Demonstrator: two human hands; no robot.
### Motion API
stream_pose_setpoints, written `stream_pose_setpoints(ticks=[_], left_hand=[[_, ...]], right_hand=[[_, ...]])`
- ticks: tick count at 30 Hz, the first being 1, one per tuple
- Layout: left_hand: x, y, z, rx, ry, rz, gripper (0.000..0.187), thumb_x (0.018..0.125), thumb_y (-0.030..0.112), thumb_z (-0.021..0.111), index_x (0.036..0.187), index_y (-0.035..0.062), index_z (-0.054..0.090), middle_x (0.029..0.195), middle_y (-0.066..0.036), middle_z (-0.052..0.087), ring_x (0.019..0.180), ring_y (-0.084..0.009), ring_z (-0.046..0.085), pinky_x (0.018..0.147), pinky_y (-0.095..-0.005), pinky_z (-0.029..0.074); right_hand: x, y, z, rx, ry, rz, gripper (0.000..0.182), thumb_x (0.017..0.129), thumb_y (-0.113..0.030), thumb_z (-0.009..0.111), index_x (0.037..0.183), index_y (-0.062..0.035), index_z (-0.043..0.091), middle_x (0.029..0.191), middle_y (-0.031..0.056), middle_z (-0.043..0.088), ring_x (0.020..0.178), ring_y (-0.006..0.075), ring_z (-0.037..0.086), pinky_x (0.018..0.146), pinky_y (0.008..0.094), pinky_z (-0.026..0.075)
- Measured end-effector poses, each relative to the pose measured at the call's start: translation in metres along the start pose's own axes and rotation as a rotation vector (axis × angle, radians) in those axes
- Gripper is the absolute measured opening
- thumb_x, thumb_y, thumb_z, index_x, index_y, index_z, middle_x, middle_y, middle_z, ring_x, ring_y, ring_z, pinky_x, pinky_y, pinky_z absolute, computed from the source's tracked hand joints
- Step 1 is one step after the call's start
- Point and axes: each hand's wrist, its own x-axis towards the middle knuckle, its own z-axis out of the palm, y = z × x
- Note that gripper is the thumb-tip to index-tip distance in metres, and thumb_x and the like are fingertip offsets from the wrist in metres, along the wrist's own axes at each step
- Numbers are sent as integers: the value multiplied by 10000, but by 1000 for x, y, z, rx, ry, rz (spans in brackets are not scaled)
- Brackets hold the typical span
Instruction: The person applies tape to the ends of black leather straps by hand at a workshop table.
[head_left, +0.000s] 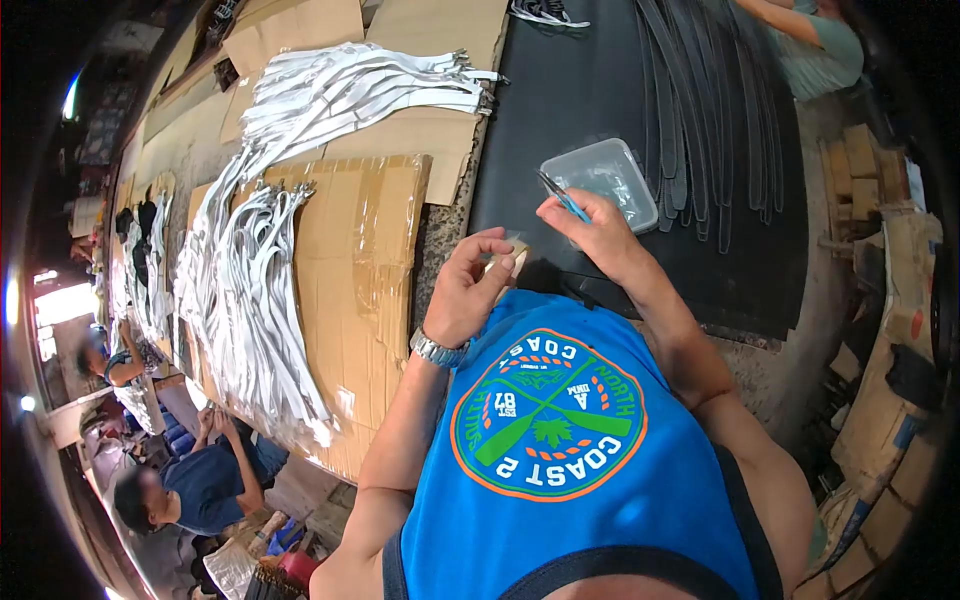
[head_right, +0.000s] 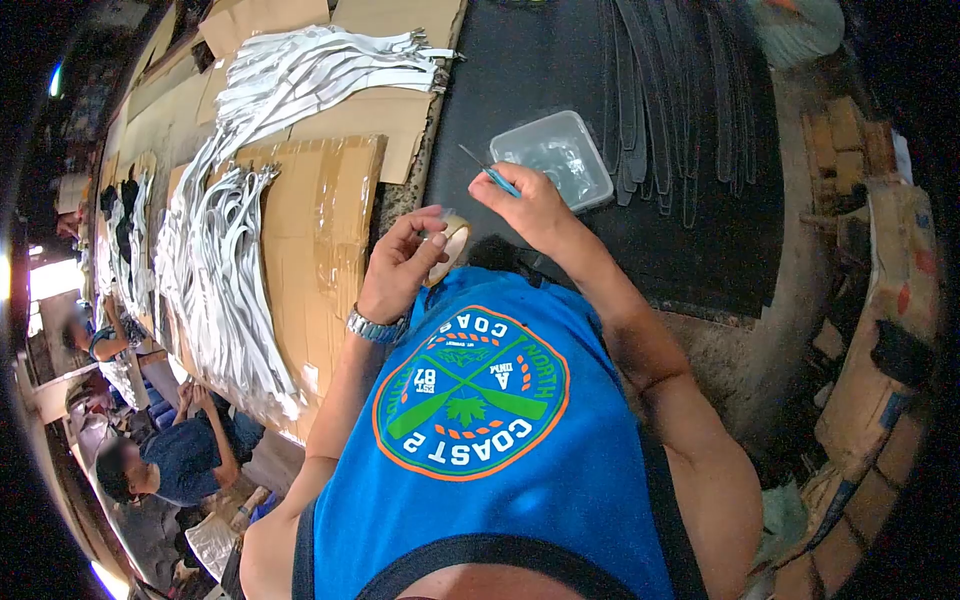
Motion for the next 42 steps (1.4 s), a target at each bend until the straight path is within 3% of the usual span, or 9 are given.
stream_pose_setpoints(ticks=[6,8,12,15,21,30,32,35,42], left_hand=[[2,-7,-4,194,-49,69,276,881,128,663,1111,5,572,1289,-142,526,822,-101,611,716,-256,516],[0,-6,-1,119,-19,55,335,878,113,661,1177,12,547,1285,-138,526,836,-98,610,716,-256,515],[-4,4,8,-112,31,26,466,870,95,666,1296,34,489,1268,-136,534,816,-79,587,661,-243,490],[0,-1,0,39,-127,-2,483,889,120,658,1329,58,471,1138,-106,600,811,-75,597,635,-229,478],[0,-2,4,-211,-197,-190,349,944,207,615,1258,75,535,901,-18,640,764,-89,618,657,-221,487],[1,-11,5,-342,-171,-83,242,964,199,580,1127,21,589,1204,-107,570,763,-109,619,670,-235,500],[4,-12,1,-251,-208,-131,292,957,175,584,1202,20,550,1290,-125,517,767,-105,615,677,-238,503],[-1,0,5,-186,-175,-68,424,939,131,598,1328,35,458,1345,-138,483,777,-99,609,681,-245,508],[-5,2,0,46,-201,80,627,890,63,634,1444,68,341,1364,-153,473,770,-82,593,665,-254,505]], right_hand=[[-4,-14,14,-48,-165,52,201,878,-228,668,880,-29,643,753,-20,586,733,61,520,647,241,420],[0,1,21,-59,-109,-95,190,878,-218,669,889,-30,639,734,-24,577,708,46,508,618,231,407],[2,-5,20,139,-178,3,179,881,-211,663,880,-34,633,741,-21,586,721,46,511,628,237,415],[-4,-15,22,260,-217,112,167,878,-205,658,872,-39,639,780,4,625,786,55,532,701,251,446],[-5,-10,20,146,-210,-21,173,881,-200,652,889,-27,646,812,5,640,811,60,544,730,251,451],[-15,-19,13,155,-161,21,145,882,-172,651,891,-28,647,811,7,643,802,63,557,728,254,461],[-15,-9,18,125,-122,-79,139,883,-170,651,885,-31,645,804,4,639,789,61,554,718,254,461],[-15,5,22,146,-47,-130,112,913,-173,619,885,-68,646,692,-73,535,620,0,438,545,183,332],[-20,-5,8,207,1,4,107,910,-185,627,882,-81,632,651,-85,475,561,-6,376,494,180,267]])
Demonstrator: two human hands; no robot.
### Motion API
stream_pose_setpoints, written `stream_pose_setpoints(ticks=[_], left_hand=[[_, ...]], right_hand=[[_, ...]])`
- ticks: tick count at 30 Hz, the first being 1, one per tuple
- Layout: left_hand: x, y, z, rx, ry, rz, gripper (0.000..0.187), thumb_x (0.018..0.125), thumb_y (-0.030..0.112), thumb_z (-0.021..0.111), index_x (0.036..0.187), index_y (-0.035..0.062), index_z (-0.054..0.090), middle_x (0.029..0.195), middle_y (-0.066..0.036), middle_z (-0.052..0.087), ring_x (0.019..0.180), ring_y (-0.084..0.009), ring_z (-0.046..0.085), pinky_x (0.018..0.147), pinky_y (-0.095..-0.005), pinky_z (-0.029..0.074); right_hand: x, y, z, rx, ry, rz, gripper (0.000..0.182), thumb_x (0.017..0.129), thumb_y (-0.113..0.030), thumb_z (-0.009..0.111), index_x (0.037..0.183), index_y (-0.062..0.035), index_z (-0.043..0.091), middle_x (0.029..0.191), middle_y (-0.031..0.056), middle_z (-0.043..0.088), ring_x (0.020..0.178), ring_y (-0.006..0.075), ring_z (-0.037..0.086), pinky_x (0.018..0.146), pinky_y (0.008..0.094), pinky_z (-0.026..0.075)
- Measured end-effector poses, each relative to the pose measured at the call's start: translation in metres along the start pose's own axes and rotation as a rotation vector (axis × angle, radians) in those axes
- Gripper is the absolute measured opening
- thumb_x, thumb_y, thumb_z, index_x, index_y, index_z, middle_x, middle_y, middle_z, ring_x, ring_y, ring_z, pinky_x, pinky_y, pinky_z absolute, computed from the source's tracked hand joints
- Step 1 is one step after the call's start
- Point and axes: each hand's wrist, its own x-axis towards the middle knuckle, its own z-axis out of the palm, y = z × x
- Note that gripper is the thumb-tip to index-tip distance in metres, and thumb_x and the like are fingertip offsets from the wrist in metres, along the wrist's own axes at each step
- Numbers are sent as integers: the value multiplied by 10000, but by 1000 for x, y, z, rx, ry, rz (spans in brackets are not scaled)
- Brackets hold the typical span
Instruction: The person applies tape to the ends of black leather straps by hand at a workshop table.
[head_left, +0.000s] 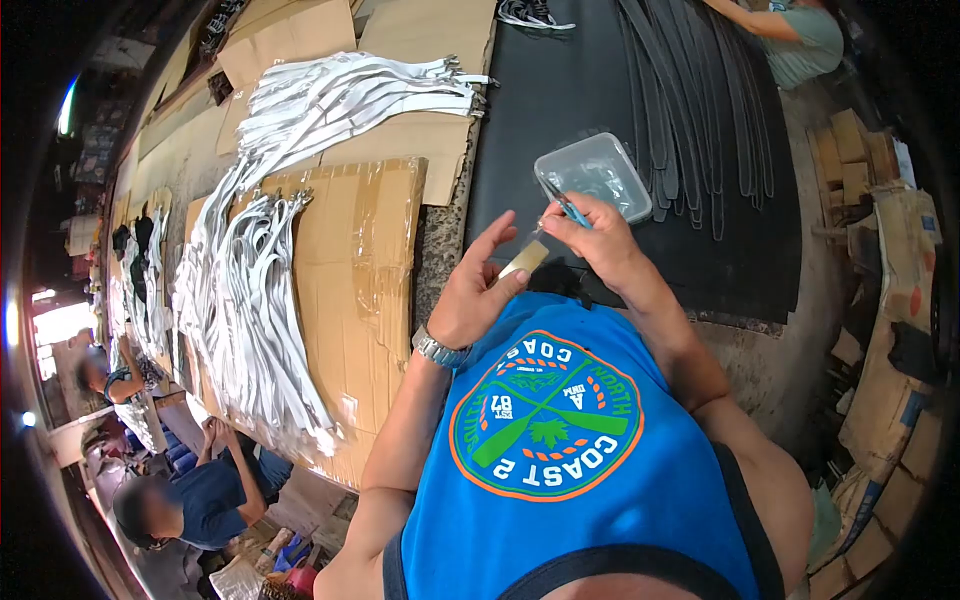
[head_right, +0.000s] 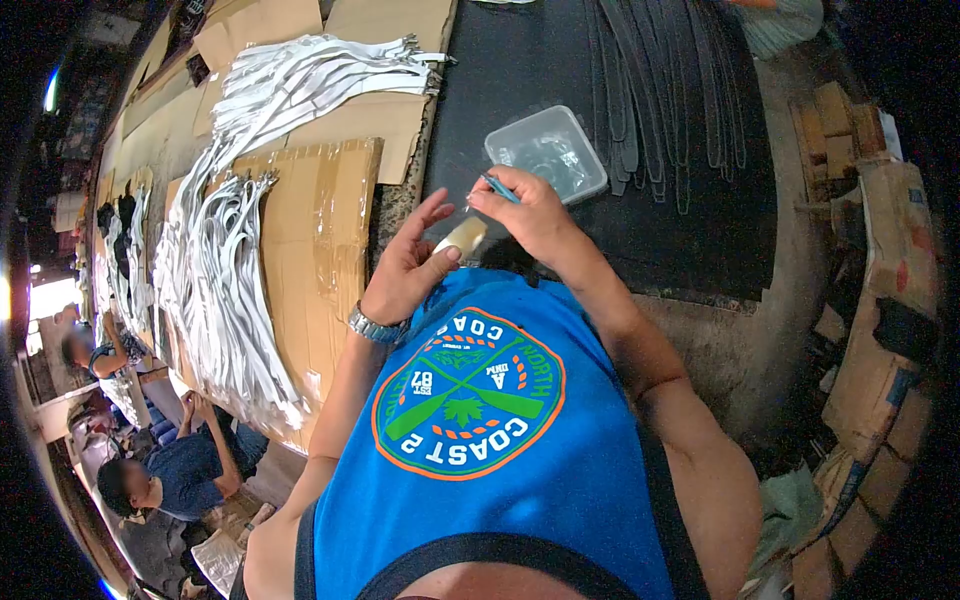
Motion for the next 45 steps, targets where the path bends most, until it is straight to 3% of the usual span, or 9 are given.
stream_pose_setpoints(ticks=[6,15,18,24,33,36,41,44,45], left_hand=[[-2,-5,-5,184,51,-127,642,901,56,616,1466,99,313,1390,-159,451,820,-86,601,707,-245,523],[-9,-12,-5,-210,98,-115,682,900,19,607,1478,91,252,1388,-194,430,1100,-167,560,847,-292,524],[-9,-19,-6,-200,136,5,675,890,51,626,1466,54,273,1392,-209,431,839,-77,575,750,-244,502],[-5,-16,-12,-36,136,12,707,842,69,689,1448,48,325,1396,-177,456,758,-67,529,751,-247,497],[3,-20,-15,10,28,22,743,827,-28,681,1462,68,307,1423,-144,419,1073,-123,540,812,-255,505],[9,-24,-16,-51,56,21,639,843,-73,634,1416,7,364,1380,-129,463,1203,-182,512,959,-297,469],[15,-21,-22,1,79,-72,488,876,26,644,1331,-11,472,997,-49,614,811,-66,562,676,-213,476],[15,-39,-27,90,73,-76,473,872,49,659,1311,-10,495,954,-40,608,751,-49,536,636,-206,456],[13,-29,-24,107,71,-121,460,872,62,662,1300,-7,508,977,-43,612,762,-60,548,656,-212,466]], right_hand=[[1,-9,-6,84,6,94,110,911,-187,631,900,-77,632,658,-71,476,550,7,372,491,186,271],[8,-17,-3,301,-40,72,201,955,-264,583,947,-64,578,683,-49,457,569,32,396,500,184,283],[6,-16,-11,347,32,150,267,979,-337,539,908,-79,542,676,-42,445,566,38,398,498,184,280],[-1,-11,-35,214,146,105,237,977,-310,549,853,-108,535,725,-19,531,595,42,498,459,164,370],[-22,15,-72,115,344,97,64,927,-159,618,916,-107,583,753,-34,554,564,-7,397,458,155,264],[-39,23,-85,69,455,132,168,908,-165,639,1052,-80,624,755,-48,550,564,-15,375,459,159,244],[-68,65,-97,-148,355,206,161,907,-175,621,997,-51,667,826,-36,599,777,41,526,706,205,417],[-87,91,-82,-228,271,359,145,886,-152,632,977,-44,667,870,-21,614,827,57,537,753,224,436],[-91,105,-76,-266,250,359,182,871,-179,636,982,-38,663,856,53,676,820,113,596,760,287,475]])
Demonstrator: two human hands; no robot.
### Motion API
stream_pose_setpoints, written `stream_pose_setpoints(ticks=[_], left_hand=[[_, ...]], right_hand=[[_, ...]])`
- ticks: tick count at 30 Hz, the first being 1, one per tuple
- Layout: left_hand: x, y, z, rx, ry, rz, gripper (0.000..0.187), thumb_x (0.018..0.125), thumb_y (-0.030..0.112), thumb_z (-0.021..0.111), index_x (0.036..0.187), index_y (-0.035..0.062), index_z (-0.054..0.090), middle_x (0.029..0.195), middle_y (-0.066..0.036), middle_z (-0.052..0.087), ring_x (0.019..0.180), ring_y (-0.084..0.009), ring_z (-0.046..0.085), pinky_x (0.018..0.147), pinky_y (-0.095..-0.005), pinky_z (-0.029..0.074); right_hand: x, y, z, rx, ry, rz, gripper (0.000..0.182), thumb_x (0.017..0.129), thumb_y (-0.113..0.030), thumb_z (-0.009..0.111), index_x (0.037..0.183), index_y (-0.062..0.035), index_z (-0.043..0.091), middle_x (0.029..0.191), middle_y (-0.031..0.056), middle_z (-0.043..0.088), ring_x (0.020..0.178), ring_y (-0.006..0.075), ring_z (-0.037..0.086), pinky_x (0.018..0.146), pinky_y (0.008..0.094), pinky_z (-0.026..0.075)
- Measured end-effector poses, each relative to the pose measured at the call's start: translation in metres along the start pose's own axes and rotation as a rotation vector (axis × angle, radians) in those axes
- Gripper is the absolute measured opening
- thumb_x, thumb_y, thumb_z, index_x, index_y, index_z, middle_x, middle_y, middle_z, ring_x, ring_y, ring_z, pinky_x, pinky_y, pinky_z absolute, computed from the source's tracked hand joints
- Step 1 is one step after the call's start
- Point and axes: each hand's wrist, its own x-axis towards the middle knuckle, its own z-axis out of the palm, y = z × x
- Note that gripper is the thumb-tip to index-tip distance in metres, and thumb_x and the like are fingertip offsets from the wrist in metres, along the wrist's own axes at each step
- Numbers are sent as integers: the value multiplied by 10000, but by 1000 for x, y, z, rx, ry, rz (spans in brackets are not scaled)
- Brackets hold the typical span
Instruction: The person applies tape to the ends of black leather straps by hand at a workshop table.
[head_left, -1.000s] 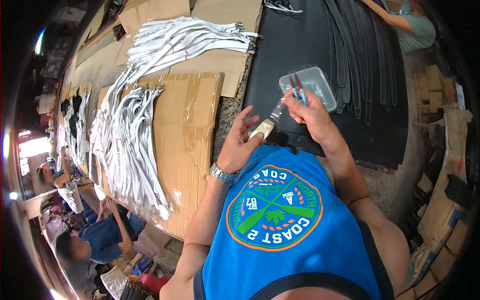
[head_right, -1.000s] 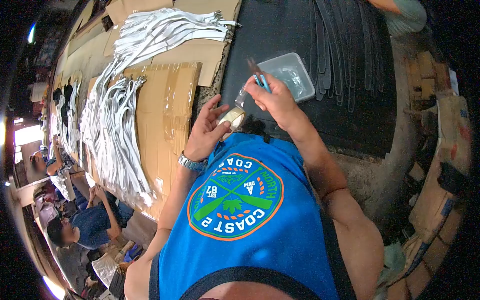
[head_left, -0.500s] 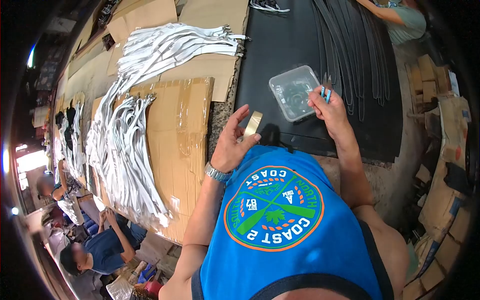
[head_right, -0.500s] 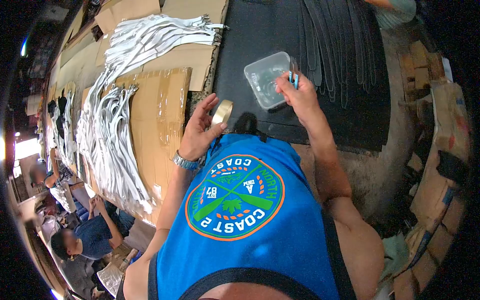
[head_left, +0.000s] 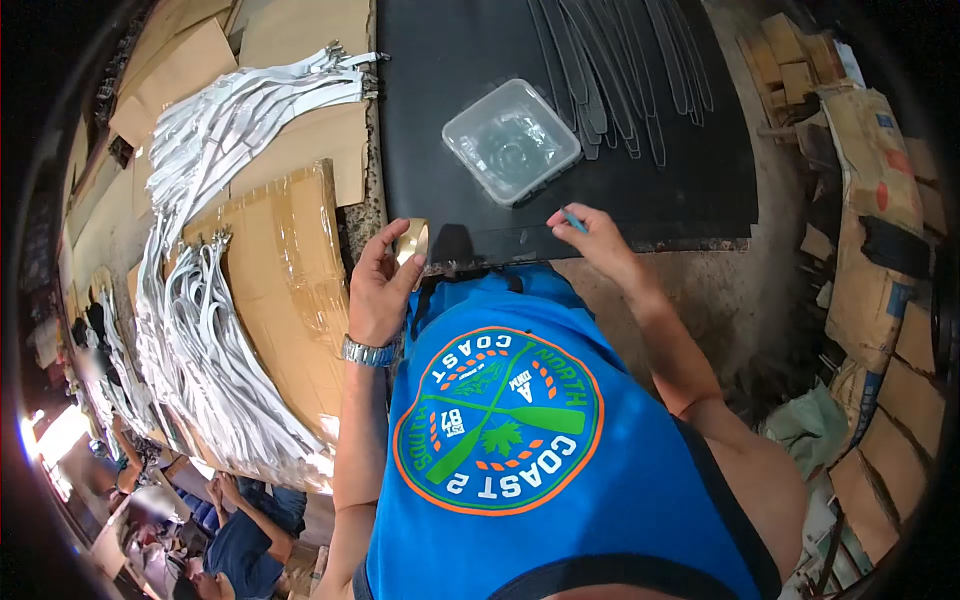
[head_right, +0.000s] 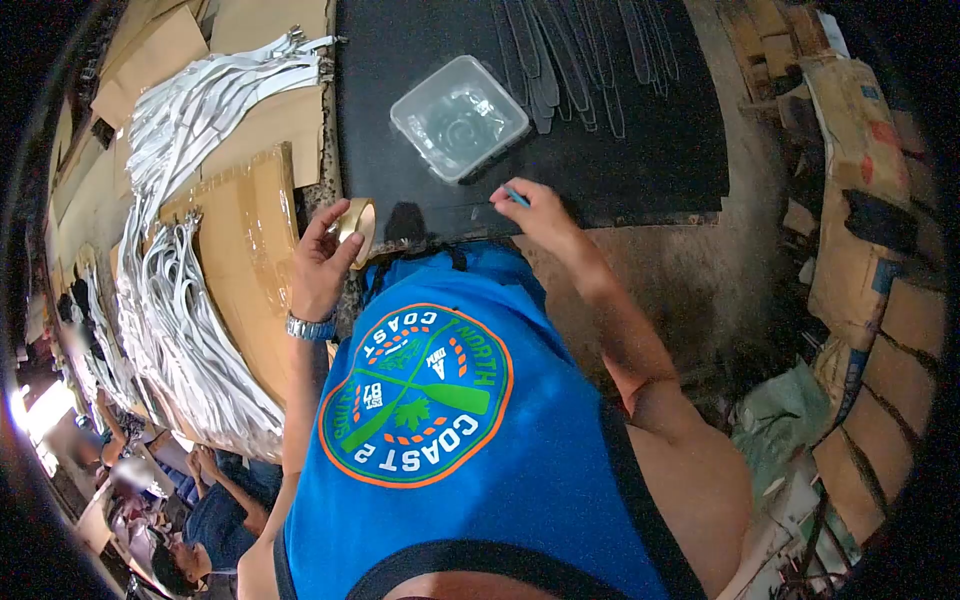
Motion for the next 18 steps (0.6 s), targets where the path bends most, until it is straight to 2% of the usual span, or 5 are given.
stream_pose_setpoints(ticks=[3,7,12,16,18], left_hand=[[-4,-6,2,-4,10,16,456,876,70,659,1299,-12,506,1004,-44,614,786,-73,558,681,-220,474],[-10,-14,1,-111,35,-49,446,900,62,630,1312,-20,479,1101,-86,622,960,-123,603,814,-248,498],[-26,-39,1,-327,108,-84,490,882,1,626,1322,-57,421,1241,-133,553,1032,-156,599,869,-273,503],[-37,-69,-2,-473,118,-119,506,861,-25,639,1316,-57,420,1191,-120,588,1023,-158,604,867,-275,510],[-41,-80,-4,-462,119,-142,521,850,-27,655,1315,-54,423,1177,-120,601,1025,-153,604,873,-276,508]], right_hand=[[4,27,27,-47,20,-13,181,869,-191,633,953,-32,652,817,67,668,798,121,596,729,310,477],[3,15,40,-182,13,128,320,896,-336,603,908,-16,607,740,176,617,665,292,604,634,417,455],[-7,19,27,-443,-48,57,329,918,-359,556,920,-30,575,882,228,627,847,456,580,702,471,450],[-28,113,10,-511,109,-74,269,892,-292,580,833,-30,577,789,223,595,736,397,577,647,464,431],[-59,179,-20,-689,24,110,249,895,-266,558,822,-32,599,745,190,600,672,315,554,619,439,425]])
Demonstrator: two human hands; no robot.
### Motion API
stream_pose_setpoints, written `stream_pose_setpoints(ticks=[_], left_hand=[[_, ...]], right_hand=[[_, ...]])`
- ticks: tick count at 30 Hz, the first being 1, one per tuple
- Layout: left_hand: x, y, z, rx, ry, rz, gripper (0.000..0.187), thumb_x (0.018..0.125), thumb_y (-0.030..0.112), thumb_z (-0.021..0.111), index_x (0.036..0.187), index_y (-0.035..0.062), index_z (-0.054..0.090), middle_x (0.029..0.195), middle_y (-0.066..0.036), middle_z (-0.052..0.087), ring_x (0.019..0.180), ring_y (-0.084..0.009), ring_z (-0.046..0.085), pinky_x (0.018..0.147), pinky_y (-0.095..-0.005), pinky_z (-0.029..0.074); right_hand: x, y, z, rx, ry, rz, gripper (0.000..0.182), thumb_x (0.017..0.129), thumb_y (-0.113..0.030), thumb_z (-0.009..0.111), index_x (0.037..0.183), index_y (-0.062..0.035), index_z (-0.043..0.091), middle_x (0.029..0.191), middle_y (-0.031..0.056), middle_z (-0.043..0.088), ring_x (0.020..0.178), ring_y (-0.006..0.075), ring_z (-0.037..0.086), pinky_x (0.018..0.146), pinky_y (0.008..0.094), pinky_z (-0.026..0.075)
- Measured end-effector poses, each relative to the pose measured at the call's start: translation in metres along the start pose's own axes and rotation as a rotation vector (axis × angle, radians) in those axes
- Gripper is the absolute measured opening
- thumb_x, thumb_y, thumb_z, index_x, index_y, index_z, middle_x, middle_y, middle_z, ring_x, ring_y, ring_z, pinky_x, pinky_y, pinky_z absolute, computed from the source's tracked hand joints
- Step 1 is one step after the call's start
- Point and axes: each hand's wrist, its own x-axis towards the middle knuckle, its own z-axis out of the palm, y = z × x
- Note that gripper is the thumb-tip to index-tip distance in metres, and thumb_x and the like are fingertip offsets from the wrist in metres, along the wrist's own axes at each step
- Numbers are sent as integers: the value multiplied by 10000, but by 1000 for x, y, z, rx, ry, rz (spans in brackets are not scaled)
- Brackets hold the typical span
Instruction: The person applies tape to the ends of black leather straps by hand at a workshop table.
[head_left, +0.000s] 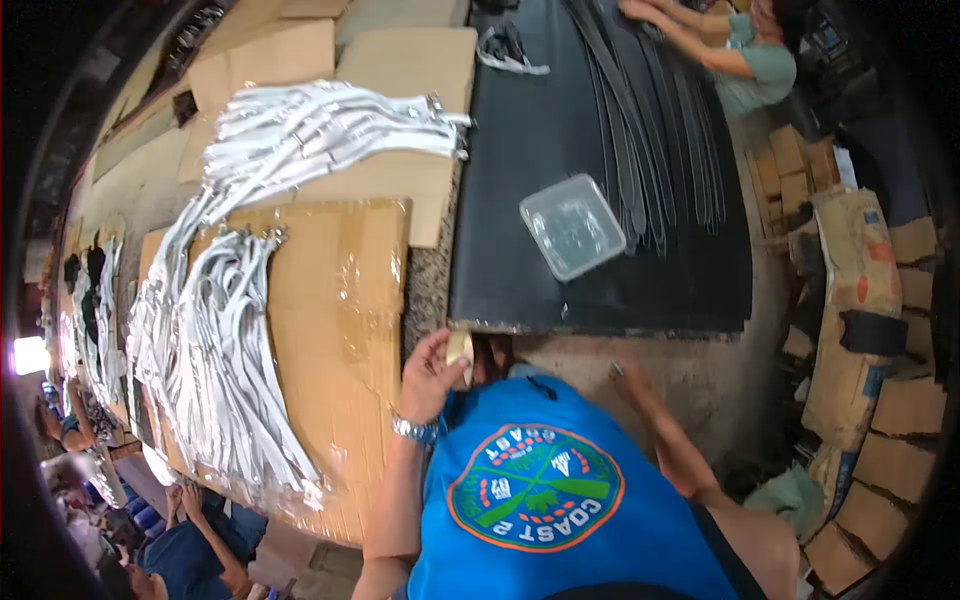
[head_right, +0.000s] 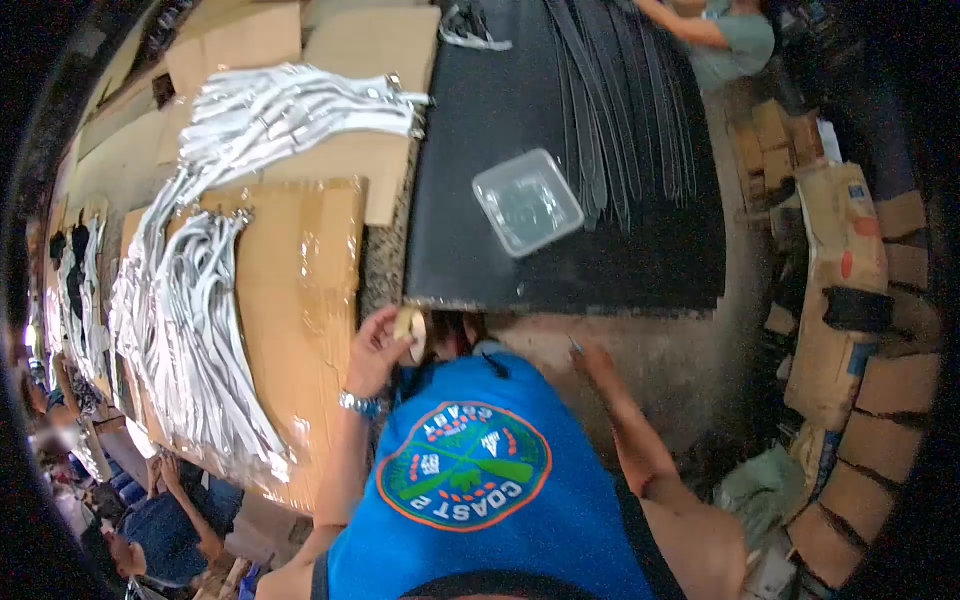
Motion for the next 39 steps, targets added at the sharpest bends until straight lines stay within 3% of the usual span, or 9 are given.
stream_pose_setpoints(ticks=[2,4,6,14,18,24,31,35,39], left_hand=[[-2,-2,-4,-2,-7,-21,547,841,-18,670,1324,-51,414,1141,-115,615,1003,-148,609,859,-272,510],[2,-5,-11,-19,-20,-22,594,833,-9,686,1344,-49,387,1076,-106,637,953,-139,619,828,-266,515],[5,-8,-18,-86,-28,-23,663,826,0,699,1381,-42,337,1000,-97,658,893,-125,628,785,-260,523],[15,16,-29,-87,-27,28,537,830,14,693,1310,-10,454,1060,-92,655,945,-138,627,811,-277,526],[8,40,-28,-218,130,120,430,836,3,690,1223,-13,504,1094,-115,648,1006,-172,626,898,-296,508],[-13,70,-34,-336,85,222,367,881,29,658,1197,12,471,1148,-143,639,1023,-158,614,901,-289,503],[-38,83,-29,-367,-23,193,414,888,51,646,1255,4,462,1149,-144,642,967,-153,627,873,-290,505],[-47,87,-23,-421,-112,151,315,919,119,602,1192,-6,507,1051,-120,658,911,-162,637,831,-284,510],[-42,72,-23,-520,-135,45,253,935,177,522,1106,-7,549,866,-73,633,774,-145,607,734,-262,491]], right_hand=[[-35,60,21,660,76,441,245,887,-274,548,911,-50,644,724,123,615,664,237,570,597,432,433],[-58,87,28,-144,-201,454,420,914,-392,567,1061,-3,625,1028,208,626,910,310,601,769,430,466],[-78,125,56,-240,-117,422,405,904,-394,573,1048,-24,651,1040,220,653,929,370,625,794,442,486],[-25,99,86,132,-243,567,348,880,-324,585,1021,-14,656,934,220,675,845,387,649,732,449,491],[58,48,94,-248,-254,217,259,856,-173,556,1043,-29,663,964,247,663,910,384,638,783,462,481],[36,-178,-21,195,-215,-96,274,894,-174,553,1129,-77,656,908,123,702,837,206,657,753,352,489],[39,-370,-88,453,-112,-472,384,925,-90,526,1307,-102,561,984,84,645,851,194,599,832,284,467],[52,-407,-78,423,-25,-912,454,891,30,521,1321,-115,555,1097,113,619,1045,231,596,952,308,446],[44,-410,-76,469,-208,-868,428,840,52,552,1240,-92,601,1174,125,627,1111,271,590,971,344,452]])
